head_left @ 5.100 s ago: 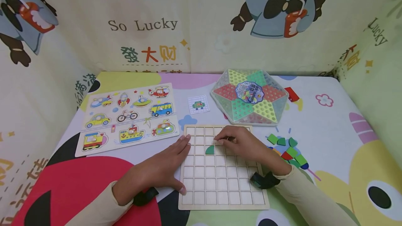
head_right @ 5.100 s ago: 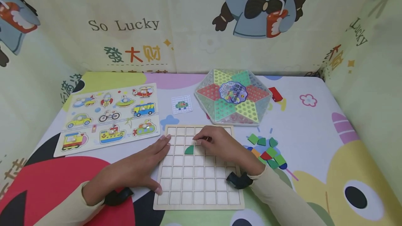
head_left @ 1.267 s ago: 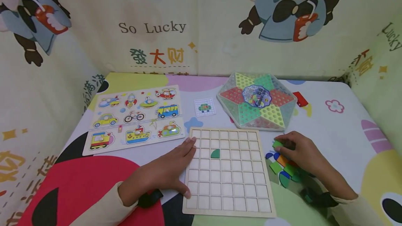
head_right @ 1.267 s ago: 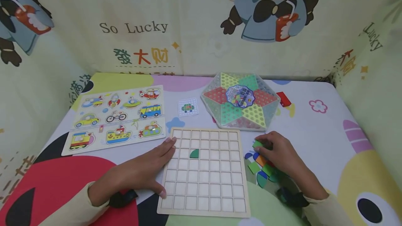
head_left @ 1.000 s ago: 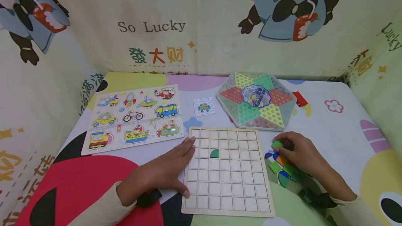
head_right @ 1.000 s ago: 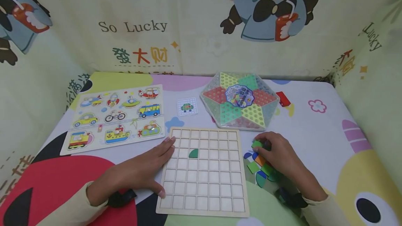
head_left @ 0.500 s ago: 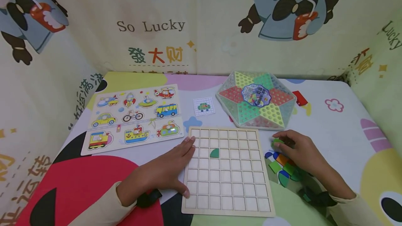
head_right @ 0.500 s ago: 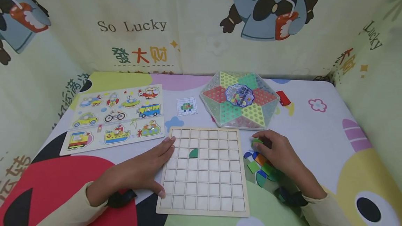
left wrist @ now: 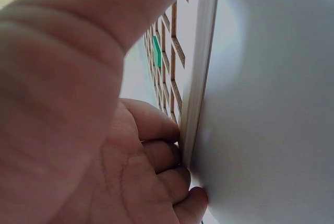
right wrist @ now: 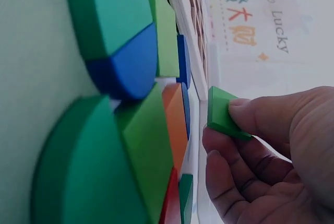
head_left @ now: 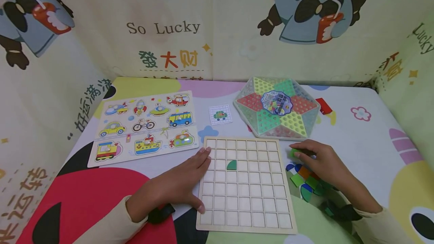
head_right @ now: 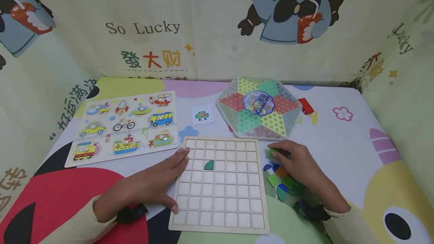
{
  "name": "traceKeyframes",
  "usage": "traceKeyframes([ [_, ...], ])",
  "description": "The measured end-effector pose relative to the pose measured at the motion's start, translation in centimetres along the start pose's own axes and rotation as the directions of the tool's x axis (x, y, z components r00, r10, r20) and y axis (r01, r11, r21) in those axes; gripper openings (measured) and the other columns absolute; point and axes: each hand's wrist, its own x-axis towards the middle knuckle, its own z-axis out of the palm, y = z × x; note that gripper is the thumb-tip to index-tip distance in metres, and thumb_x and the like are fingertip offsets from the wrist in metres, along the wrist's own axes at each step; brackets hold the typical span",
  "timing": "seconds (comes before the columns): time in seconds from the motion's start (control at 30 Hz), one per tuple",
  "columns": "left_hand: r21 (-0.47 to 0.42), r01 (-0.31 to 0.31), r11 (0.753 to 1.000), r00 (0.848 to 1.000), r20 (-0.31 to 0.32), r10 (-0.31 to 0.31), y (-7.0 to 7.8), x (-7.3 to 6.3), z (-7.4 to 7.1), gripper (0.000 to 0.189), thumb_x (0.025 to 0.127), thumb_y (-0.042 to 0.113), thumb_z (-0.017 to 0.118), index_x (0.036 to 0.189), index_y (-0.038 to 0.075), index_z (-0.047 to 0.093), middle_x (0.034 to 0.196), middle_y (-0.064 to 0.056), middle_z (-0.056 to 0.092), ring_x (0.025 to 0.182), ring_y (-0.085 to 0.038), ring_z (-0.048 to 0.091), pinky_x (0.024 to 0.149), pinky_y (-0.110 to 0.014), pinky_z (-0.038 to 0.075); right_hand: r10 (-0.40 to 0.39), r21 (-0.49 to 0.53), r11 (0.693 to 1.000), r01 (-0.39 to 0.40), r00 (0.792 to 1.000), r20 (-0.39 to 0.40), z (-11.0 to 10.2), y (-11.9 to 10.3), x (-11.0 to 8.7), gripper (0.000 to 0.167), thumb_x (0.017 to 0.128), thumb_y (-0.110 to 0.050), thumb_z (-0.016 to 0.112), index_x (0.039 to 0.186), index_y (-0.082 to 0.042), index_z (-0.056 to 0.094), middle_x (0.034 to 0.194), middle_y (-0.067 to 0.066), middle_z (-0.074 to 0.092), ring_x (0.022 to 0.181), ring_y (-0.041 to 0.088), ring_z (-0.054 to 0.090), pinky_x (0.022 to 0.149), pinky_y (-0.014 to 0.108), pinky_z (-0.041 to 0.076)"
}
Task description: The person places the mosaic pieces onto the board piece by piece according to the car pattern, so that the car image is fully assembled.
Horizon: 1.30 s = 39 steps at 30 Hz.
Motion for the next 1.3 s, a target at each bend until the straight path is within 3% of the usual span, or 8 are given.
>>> traceKeyframes([
  [0.3,0.004,-0.001,1.0,1.0,-0.004,0.001,0.0,0.0,0.0,0.119,0.064,0.05,0.086,0.153,0.003,0.024,0.162,-0.01,0.009,0.148,-0.027,0.002,0.11,-0.044,0.03,-0.006,0.042,0.999,0.004,0.999,0.045,0.9,-0.6,0.5,0.028,0.087,0.0,0.071,0.114,-0.005,0.071,0.106,0.006,0.069,0.086,0.011,0.064,0.071,0.024,0.054],
  [0.67,-0.023,-0.01,1.0,1.0,0.0,0.01,0.1,0.0,-0.2,0.119,0.064,0.05,0.086,0.153,0.001,0.024,0.162,-0.011,0.008,0.147,-0.028,0.002,0.113,-0.045,0.025,-0.014,0.07,0.997,0.013,1.0,0.007,1.2,-1.6,0.6,0.03,0.085,0.004,0.071,0.114,-0.003,0.069,0.104,0.007,0.068,0.079,0.014,0.065,0.062,0.024,0.054],
  [0.87,-0.025,-0.005,1.0,1.0,-0.001,0.004,0.1,0.0,-0.2,0.119,0.064,0.049,0.087,0.153,0.001,0.024,0.162,-0.01,0.008,0.147,-0.027,0.001,0.112,-0.045,0.026,-0.035,0.071,0.997,0.036,0.999,-0.01,1.9,-2.5,1.0,0.031,0.083,0.005,0.073,0.114,-0.003,0.07,0.104,0.006,0.067,0.079,0.015,0.065,0.063,0.025,0.054],
  [1.1,-0.02,-0.006,1.0,1.0,-0.003,0.006,0.2,0.0,-0.1,0.118,0.065,0.049,0.087,0.153,0.001,0.024,0.162,-0.01,0.008,0.147,-0.028,0.001,0.112,-0.045,0.026,-0.047,0.147,0.988,0.044,0.999,0.016,2.5,-3.3,1.4,0.021,0.086,0.0,0.073,0.106,-0.004,0.068,0.092,-0.002,0.067,0.072,0.01,0.063,0.057,0.025,0.052],
  [1.3,-0.014,-0.007,1.0,1.0,-0.008,0.007,0.2,0.0,-0.1,0.118,0.064,0.049,0.087,0.153,0.001,0.024,0.162,-0.01,0.008,0.147,-0.028,0.002,0.112,-0.045,0.027,-0.112,0.141,0.984,0.108,0.993,0.025,3.2,-3.7,1.9,0.027,0.085,0.004,0.072,0.111,-0.003,0.071,0.1,0.001,0.068,0.081,0.011,0.065,0.068,0.028,0.055],
])
